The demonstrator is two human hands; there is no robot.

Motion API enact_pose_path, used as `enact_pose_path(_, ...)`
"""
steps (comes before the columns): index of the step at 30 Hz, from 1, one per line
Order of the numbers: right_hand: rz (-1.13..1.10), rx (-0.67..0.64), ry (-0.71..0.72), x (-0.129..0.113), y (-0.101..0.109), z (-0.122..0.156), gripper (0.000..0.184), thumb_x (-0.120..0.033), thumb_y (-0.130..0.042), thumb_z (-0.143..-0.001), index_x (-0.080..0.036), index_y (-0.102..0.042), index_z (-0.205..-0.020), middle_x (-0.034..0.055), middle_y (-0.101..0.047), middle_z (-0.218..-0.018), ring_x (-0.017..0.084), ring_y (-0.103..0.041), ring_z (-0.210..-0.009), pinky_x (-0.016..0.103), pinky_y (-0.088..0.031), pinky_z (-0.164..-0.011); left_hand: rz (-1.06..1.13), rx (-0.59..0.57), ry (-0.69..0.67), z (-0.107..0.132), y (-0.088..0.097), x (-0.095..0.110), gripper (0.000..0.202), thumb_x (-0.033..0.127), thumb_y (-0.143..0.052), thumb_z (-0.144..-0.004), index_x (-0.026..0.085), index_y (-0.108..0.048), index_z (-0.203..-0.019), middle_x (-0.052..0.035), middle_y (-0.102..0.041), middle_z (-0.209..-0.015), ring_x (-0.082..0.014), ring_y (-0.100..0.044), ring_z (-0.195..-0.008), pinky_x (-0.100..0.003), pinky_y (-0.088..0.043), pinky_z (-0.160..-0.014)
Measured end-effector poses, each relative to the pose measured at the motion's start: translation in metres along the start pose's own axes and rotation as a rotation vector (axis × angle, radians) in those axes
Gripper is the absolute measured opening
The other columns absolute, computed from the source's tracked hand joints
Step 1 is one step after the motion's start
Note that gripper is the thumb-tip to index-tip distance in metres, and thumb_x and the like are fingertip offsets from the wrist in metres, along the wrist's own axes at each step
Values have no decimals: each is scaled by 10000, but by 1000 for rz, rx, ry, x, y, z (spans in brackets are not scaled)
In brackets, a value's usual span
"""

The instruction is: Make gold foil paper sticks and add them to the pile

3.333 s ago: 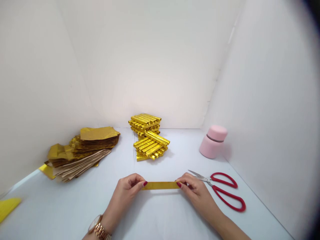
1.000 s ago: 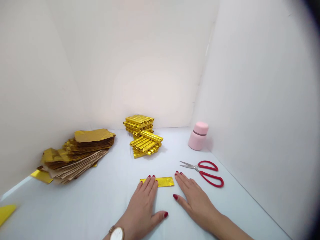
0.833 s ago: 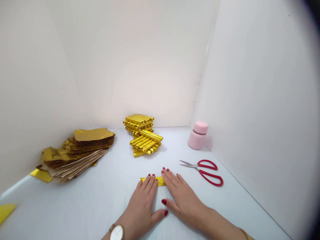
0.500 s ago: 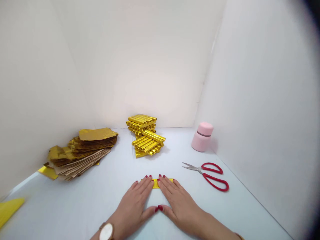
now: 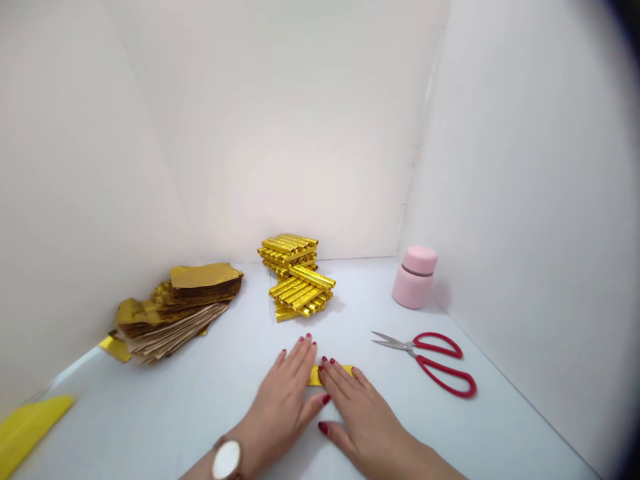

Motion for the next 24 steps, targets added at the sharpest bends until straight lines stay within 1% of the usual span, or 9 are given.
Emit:
enact_pose_path(2, -2, 3, 4, 2, -1, -1, 676, -453, -406, -871, -130, -193, -1426, 85, -177, -1479, 262, -166, -1355, 496, -169, -1089, 30, -51, -10, -12, -12, 14, 622, 456, -358, -923, 92, -239, -1413, -151, -186, -1470, -256, -155, -1354, -465, -231, -1075)
enact_pose_path(4, 3, -15, 9, 3, -3, -3, 694, -424, -431, -853, -113, -188, -1424, 86, -176, -1477, 261, -159, -1357, 485, -163, -1093, 49, -104, 18, -16, -23, 18, 666, 508, -281, -927, 45, -243, -1405, -181, -178, -1463, -276, -142, -1353, -472, -223, -1075)
enact_pose_path(6, 4, -30, 3, 4, -5, -3, 696, -410, -451, -838, -110, -213, -1419, 87, -177, -1474, 268, -164, -1355, 488, -162, -1093, 50, -138, 40, -15, -29, 16, 706, 540, -241, -922, 21, -243, -1399, -196, -163, -1461, -291, -129, -1352, -476, -212, -1077)
enact_pose_path(9, -9, -18, -4, 5, -5, -4, 680, -412, -470, -833, -128, -254, -1412, 91, -198, -1467, 278, -194, -1347, 502, -174, -1088, 41, -166, 43, -10, -30, 9, 694, 535, -271, -917, 38, -253, -1400, -189, -163, -1464, -297, -128, -1352, -479, -206, -1077)
enact_pose_path(14, 2, -8, -16, 8, 0, 2, 646, -475, -416, -872, -180, -237, -1418, 72, -202, -1468, 265, -211, -1344, 514, -180, -1081, 42, -127, 36, -7, -26, 5, 646, 487, -320, -920, 81, -234, -1415, -167, -152, -1479, -282, -101, -1360, -464, -191, -1083)
enact_pose_path(16, 25, 0, -60, 17, 3, 8, 615, -507, -356, -893, -210, -231, -1418, 51, -188, -1474, 256, -206, -1347, 525, -185, -1076, 51, -113, 25, -7, -26, 6, 643, 501, -332, -914, 111, -240, -1418, -164, -153, -1483, -285, -103, -1360, -470, -198, -1078)
enact_pose_path(19, 68, 27, -109, 32, 5, 20, 580, -504, -303, -914, -233, -217, -1419, 28, -190, -1477, 240, -191, -1352, 528, -183, -1075, 67, -100, 27, -6, -26, 6, 630, 518, -356, -904, 157, -269, -1413, -162, -177, -1482, -293, -134, -1356, -483, -218, -1066)
enact_pose_path(22, 73, 40, -125, 42, 5, 28, 568, -499, -315, -914, -247, -231, -1416, 26, -215, -1475, 237, -202, -1350, 526, -179, -1077, 73, -73, 33, -6, -25, 6, 632, 503, -379, -900, 139, -284, -1407, -166, -177, -1480, -299, -138, -1355, -482, -207, -1071)
enact_pose_path(24, 33, 72, -157, 45, 11, 27, 579, -510, -331, -905, -233, -268, -1410, 47, -248, -1469, 246, -223, -1344, 522, -182, -1077, 72, -67, 30, -6, -25, 7, 647, 500, -377, -898, 106, -285, -1403, -176, -179, -1477, -301, -126, -1357, -480, -196, -1075)
Point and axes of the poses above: each hand's wrist, its own z-axis away from the middle knuckle, its own y-axis out of the back of the hand, x = y × z, the point moved 7 cm from there along -z, towards the middle knuckle
